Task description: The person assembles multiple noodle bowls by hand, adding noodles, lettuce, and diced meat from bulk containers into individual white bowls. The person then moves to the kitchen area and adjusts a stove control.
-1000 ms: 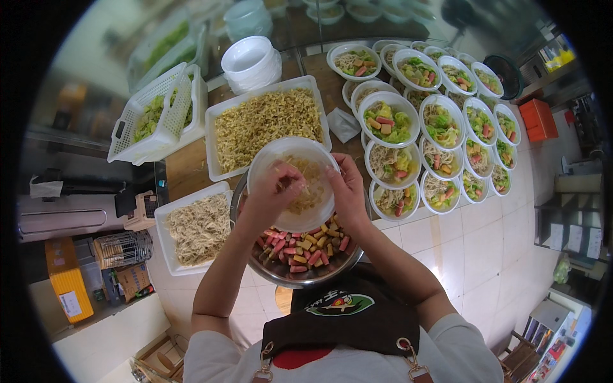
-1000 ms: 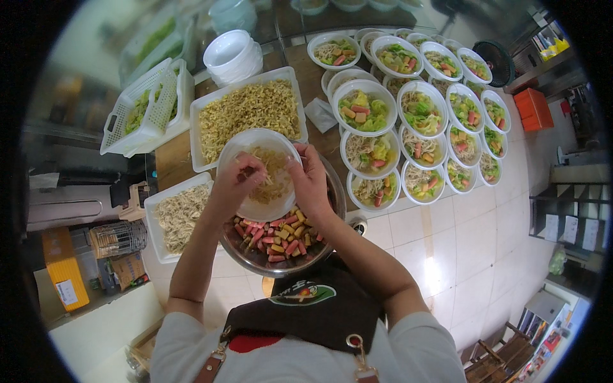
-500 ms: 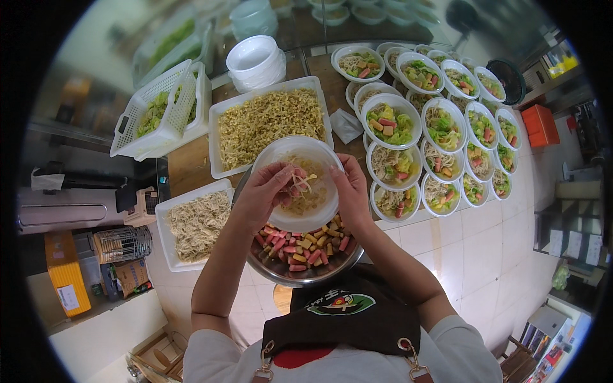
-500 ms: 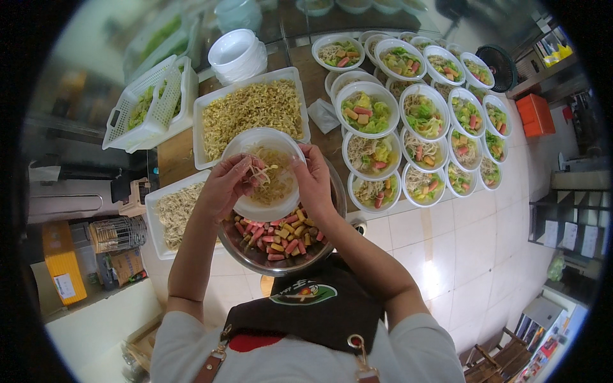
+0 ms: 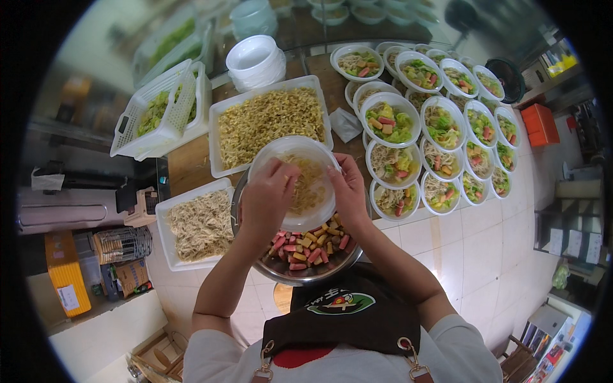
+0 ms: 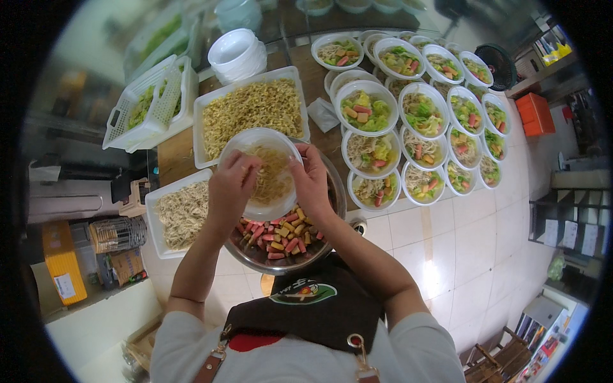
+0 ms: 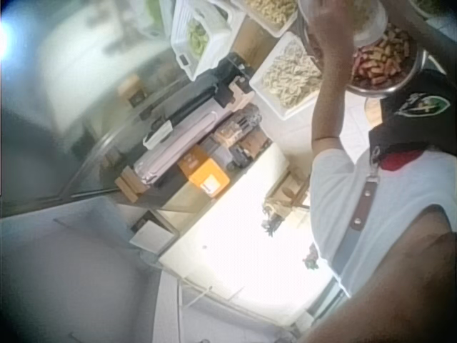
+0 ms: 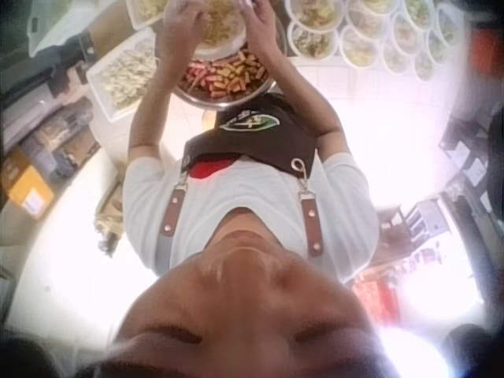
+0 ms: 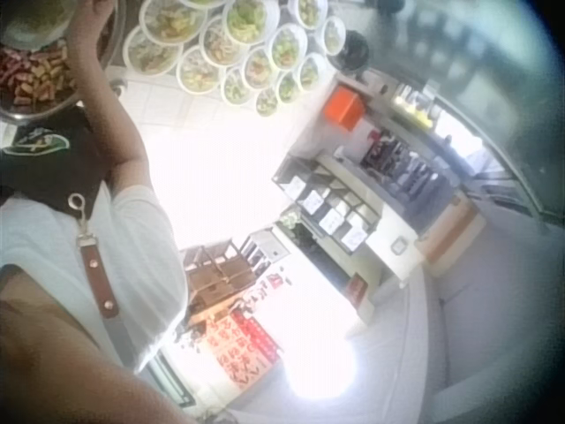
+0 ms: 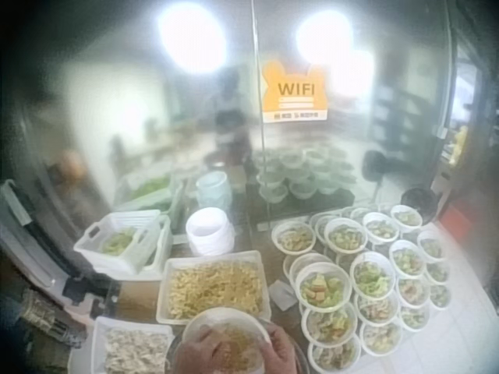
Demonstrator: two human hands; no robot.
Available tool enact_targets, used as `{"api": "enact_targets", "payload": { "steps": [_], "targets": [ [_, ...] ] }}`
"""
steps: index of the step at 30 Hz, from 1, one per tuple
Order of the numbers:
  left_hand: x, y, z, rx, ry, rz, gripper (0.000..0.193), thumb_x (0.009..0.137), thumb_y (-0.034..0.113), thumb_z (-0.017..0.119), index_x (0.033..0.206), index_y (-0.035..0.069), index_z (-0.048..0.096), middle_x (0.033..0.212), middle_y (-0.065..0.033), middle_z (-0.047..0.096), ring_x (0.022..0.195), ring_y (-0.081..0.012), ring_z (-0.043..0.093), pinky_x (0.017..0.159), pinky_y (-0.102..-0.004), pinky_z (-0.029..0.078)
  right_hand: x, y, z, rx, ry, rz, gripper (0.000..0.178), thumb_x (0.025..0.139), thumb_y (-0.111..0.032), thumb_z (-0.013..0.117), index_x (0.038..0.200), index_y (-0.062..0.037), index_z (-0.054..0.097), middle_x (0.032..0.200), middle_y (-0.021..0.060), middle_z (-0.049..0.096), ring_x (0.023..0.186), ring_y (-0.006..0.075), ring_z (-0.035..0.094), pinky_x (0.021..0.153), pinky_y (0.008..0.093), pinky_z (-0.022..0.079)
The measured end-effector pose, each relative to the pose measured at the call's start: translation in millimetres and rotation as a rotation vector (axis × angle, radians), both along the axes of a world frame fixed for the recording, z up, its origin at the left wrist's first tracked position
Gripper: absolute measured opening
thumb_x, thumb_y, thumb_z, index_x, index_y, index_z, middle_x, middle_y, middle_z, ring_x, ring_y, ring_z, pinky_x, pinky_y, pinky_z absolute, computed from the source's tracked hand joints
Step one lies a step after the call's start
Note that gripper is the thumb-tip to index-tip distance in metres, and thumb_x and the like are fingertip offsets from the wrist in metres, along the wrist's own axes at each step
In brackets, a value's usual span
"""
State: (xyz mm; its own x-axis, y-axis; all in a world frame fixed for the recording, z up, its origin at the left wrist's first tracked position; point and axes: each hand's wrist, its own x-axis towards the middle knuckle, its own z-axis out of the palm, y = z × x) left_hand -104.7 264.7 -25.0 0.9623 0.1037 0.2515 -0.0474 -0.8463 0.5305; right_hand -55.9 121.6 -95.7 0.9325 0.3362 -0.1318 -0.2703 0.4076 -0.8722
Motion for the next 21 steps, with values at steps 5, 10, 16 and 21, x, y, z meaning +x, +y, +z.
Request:
{"api": "enact_targets", "payload": {
  "steps": [5, 10, 16, 21],
  "targets": [
    [-2, 14, 23, -0.186, 0.049, 0.113, 0.007, 0.082, 0.005, 0.059, 0.089, 0.006, 0.058, 0.086, -0.0097, 0.057, 0.068, -0.0282, 0.058, 0.062, -0.0347, 0.048, 0, -4, 3, -0.005, -0.01, -0.01, 0.018, 0.092, -0.007, 0.049, 0.108, -0.0013, 0.047, 0.098, 0.004, 0.055, 0.088, 0.0068, 0.051, 0.078, 0.022, 0.043],
    [-6, 20, 11, -0.089, 0.045, 0.026, 0.008, 0.081, 0.009, 0.061, 0.089, 0.006, 0.059, 0.083, -0.0102, 0.058, 0.069, -0.028, 0.059, 0.062, -0.0359, 0.048, 0, -6, 5, 0.015, -0.023, -0.009, 0.018, 0.091, -0.007, 0.049, 0.108, -0.0014, 0.047, 0.098, 0.0036, 0.055, 0.088, 0.0067, 0.05, 0.078, 0.0216, 0.042],
    [-22, 2, -6, 0.14, 0.142, -0.089, 0.021, 0.077, 0.012, 0.063, 0.097, 0.007, 0.061, 0.085, -0.0124, 0.059, 0.078, -0.0295, 0.06, 0.065, -0.0396, 0.049, -9, 2, 8, -0.072, -0.084, -0.006, 0.019, 0.091, -0.008, 0.049, 0.109, -0.0018, 0.048, 0.099, 0.0036, 0.055, 0.09, 0.0076, 0.05, 0.08, 0.0219, 0.042],
    [-45, -13, -30, 0.036, 0.067, -0.139, 0.016, 0.076, 0.011, 0.063, 0.091, 0.007, 0.061, 0.086, -0.0105, 0.058, 0.082, -0.0286, 0.059, 0.067, -0.0403, 0.049, -29, -6, -31, -0.1, -0.002, 0.113, 0.025, 0.09, -0.006, 0.044, 0.114, 0.0003, 0.048, 0.104, 0.0054, 0.056, 0.095, 0.0104, 0.051, 0.084, 0.0241, 0.041]
  ]
}}
